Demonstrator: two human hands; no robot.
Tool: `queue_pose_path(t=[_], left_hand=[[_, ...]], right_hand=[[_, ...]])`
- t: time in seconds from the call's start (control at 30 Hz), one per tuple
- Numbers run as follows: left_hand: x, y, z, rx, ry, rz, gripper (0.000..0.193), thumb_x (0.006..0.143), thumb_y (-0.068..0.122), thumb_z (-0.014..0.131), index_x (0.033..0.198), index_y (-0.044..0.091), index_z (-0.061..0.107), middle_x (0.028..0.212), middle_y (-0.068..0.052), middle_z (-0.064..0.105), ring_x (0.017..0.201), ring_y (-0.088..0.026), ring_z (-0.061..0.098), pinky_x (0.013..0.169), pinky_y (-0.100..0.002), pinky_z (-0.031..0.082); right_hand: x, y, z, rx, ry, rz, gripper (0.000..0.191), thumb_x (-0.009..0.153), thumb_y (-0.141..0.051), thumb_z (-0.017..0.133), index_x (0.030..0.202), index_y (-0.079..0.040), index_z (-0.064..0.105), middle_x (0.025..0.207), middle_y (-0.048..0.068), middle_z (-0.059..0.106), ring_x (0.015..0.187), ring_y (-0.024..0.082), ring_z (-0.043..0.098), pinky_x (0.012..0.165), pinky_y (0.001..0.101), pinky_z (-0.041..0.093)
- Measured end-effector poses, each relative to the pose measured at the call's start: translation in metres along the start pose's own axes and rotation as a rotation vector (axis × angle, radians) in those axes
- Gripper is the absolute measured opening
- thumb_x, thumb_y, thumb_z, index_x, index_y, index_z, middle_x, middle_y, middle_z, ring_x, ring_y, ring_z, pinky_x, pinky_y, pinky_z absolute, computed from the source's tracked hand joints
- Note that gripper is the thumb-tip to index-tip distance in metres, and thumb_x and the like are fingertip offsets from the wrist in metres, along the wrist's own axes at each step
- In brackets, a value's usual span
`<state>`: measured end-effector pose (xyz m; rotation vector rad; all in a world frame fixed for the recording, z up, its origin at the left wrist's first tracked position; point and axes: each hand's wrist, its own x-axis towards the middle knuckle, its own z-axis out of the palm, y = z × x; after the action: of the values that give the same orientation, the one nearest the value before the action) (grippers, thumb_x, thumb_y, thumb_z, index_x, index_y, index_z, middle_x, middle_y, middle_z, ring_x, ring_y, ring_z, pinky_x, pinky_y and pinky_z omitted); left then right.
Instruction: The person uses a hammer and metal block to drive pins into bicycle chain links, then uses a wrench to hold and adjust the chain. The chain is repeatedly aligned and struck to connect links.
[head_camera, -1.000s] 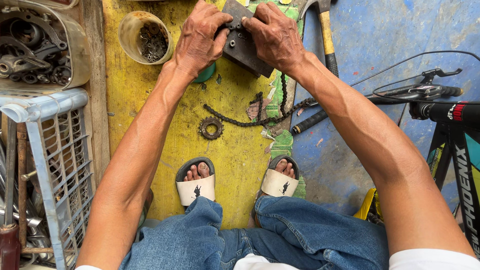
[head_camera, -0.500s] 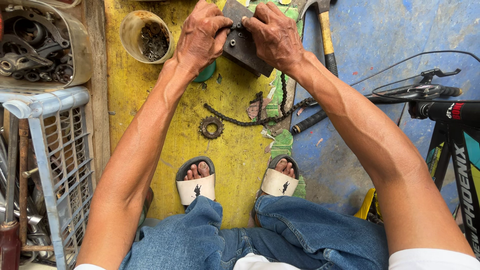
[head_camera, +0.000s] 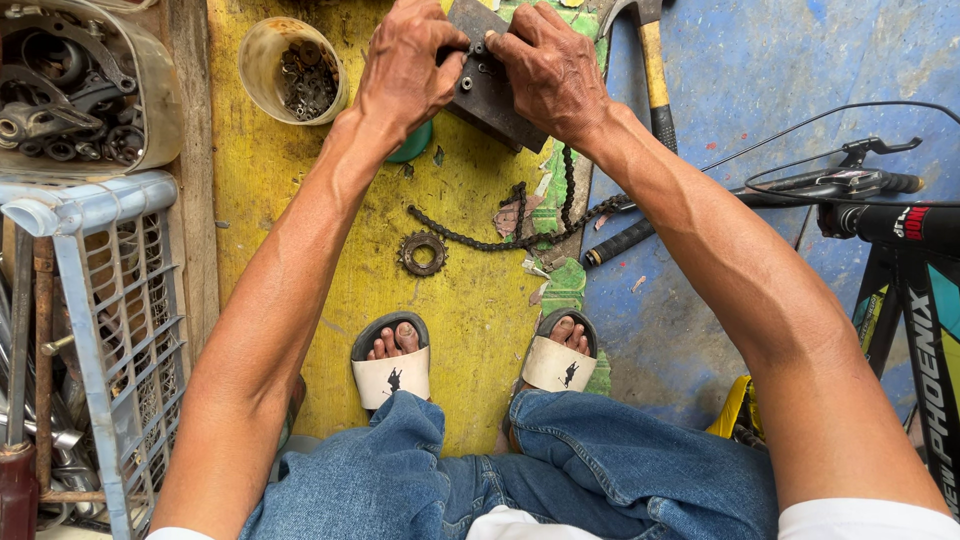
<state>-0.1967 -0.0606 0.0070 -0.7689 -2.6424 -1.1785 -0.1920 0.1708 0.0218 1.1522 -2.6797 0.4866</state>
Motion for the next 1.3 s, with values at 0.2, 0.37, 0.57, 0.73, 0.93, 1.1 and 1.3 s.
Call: queue_pose_path(t=[0.2, 0.37, 0.57, 0.73, 0.93, 1.1, 1.3], left_hand=[[0.004, 0.005, 0.001, 0.034, -0.025, -0.091, 0.009, 0.085, 0.006, 0.079, 0.093, 0.003, 0.081, 0.092, -0.015, 0.072, 0.092, -0.032, 0.068, 0.084, -0.046, 0.055], [0.005, 0.004, 0.003, 0.01, -0.021, -0.133, 0.009, 0.085, 0.006, 0.078, 0.092, 0.003, 0.082, 0.092, -0.014, 0.073, 0.091, -0.031, 0.069, 0.085, -0.045, 0.057], [0.001, -0.006, 0.011, -0.005, 0.013, -0.137, 0.01, 0.081, 0.005, 0.079, 0.091, 0.002, 0.081, 0.089, -0.015, 0.073, 0.09, -0.032, 0.069, 0.083, -0.045, 0.056], [-0.003, -0.016, 0.018, -0.007, 0.006, -0.123, 0.01, 0.082, 0.005, 0.08, 0.092, 0.002, 0.082, 0.087, -0.016, 0.072, 0.09, -0.033, 0.069, 0.084, -0.047, 0.056], [-0.007, -0.02, 0.016, -0.079, -0.038, -0.16, 0.015, 0.086, 0.005, 0.079, 0.101, 0.004, 0.082, 0.096, -0.016, 0.075, 0.094, -0.032, 0.07, 0.089, -0.045, 0.056], [-0.013, -0.024, 0.008, -0.138, 0.033, -0.103, 0.028, 0.081, 0.004, 0.081, 0.108, 0.0, 0.077, 0.101, -0.018, 0.076, 0.093, -0.033, 0.072, 0.087, -0.041, 0.057], [-0.014, -0.025, 0.005, -0.171, 0.043, -0.077, 0.026, 0.082, 0.001, 0.074, 0.107, -0.001, 0.077, 0.1, -0.017, 0.076, 0.089, -0.031, 0.074, 0.085, -0.038, 0.06]], right_hand=[[-0.001, 0.001, 0.0, 0.005, 0.014, -0.024, 0.024, 0.096, -0.003, 0.076, 0.12, -0.006, 0.07, 0.104, 0.009, 0.057, 0.102, 0.027, 0.061, 0.078, 0.0379, 0.056], [-0.001, 0.002, 0.001, -0.004, 0.008, -0.029, 0.024, 0.097, -0.003, 0.075, 0.12, -0.007, 0.068, 0.103, 0.009, 0.056, 0.1, 0.027, 0.06, 0.077, 0.0379, 0.056], [0.0, 0.004, -0.002, -0.096, -0.085, -0.096, 0.047, 0.098, -0.002, 0.069, 0.143, -0.01, 0.061, 0.099, 0.008, 0.05, 0.092, 0.024, 0.055, 0.076, 0.0366, 0.053], [-0.002, 0.01, -0.004, -0.168, -0.098, -0.21, 0.059, 0.085, -0.009, 0.073, 0.142, -0.02, 0.061, 0.107, 0.009, 0.052, 0.098, 0.026, 0.057, 0.078, 0.0375, 0.053], [-0.003, 0.015, -0.005, -0.163, -0.124, -0.237, 0.056, 0.087, -0.007, 0.074, 0.14, -0.017, 0.061, 0.108, 0.009, 0.051, 0.099, 0.025, 0.056, 0.081, 0.0368, 0.054], [-0.005, 0.015, -0.007, -0.143, -0.12, -0.228, 0.057, 0.087, -0.006, 0.074, 0.141, -0.018, 0.061, 0.108, 0.008, 0.051, 0.102, 0.025, 0.057, 0.081, 0.0365, 0.054], [-0.004, 0.015, -0.006, -0.196, -0.117, -0.25, 0.057, 0.089, -0.005, 0.074, 0.142, -0.019, 0.06, 0.108, 0.008, 0.05, 0.1, 0.024, 0.056, 0.081, 0.0363, 0.055]])
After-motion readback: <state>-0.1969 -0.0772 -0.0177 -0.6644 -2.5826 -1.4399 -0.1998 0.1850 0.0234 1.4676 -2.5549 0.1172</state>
